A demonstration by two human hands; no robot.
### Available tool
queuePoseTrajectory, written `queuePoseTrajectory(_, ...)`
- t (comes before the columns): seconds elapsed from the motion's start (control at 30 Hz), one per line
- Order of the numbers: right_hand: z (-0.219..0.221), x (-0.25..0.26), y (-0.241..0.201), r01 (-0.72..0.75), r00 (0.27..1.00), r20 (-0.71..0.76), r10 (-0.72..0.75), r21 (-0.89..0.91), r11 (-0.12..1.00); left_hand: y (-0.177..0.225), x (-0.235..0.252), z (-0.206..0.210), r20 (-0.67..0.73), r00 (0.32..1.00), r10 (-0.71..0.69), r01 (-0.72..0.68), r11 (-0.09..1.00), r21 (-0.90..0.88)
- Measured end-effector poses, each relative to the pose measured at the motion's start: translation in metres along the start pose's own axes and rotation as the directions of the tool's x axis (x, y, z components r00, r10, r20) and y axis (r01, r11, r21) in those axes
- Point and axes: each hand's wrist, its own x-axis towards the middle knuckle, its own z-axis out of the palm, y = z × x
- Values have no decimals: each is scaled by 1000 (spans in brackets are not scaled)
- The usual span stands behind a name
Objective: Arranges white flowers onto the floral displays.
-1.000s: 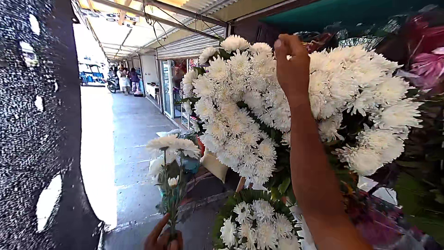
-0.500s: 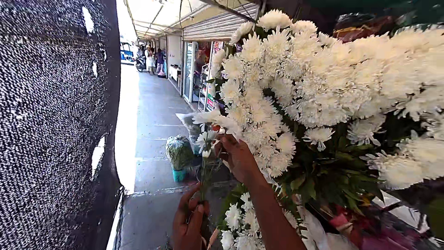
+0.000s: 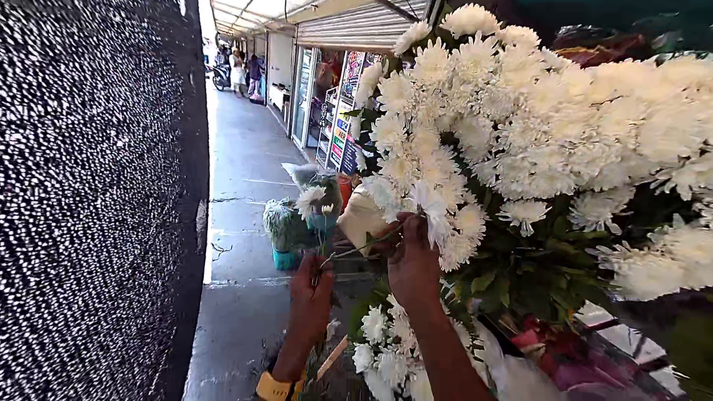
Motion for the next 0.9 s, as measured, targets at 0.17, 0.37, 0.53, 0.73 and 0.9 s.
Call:
queuePoseTrajectory(0.17, 0, -6, 8, -195, 977, 74, 200, -70, 978, 15, 0, 0, 235, 971, 42, -33, 999, -42)
queuePoseTrajectory(0.37, 1, -9, 15, -275, 951, 120, 286, -102, 956, 16, 8, -2, 354, 919, 174, -168, 985, -49)
queuePoseTrajectory(0.53, 2, -4, 14, -321, 922, 162, 351, -188, 928, 18, 7, -2, 334, 931, 147, -162, 987, 17)
queuePoseTrajectory(0.73, 2, 0, 12, -432, 849, 221, 480, -232, 871, 3, 2, -5, 299, 941, 160, -168, 986, -2)
queuePoseTrajectory(0.9, -1, 5, 20, -477, 806, 254, 535, -255, 841, -11, 3, -6, 248, 958, 146, -151, 989, 3)
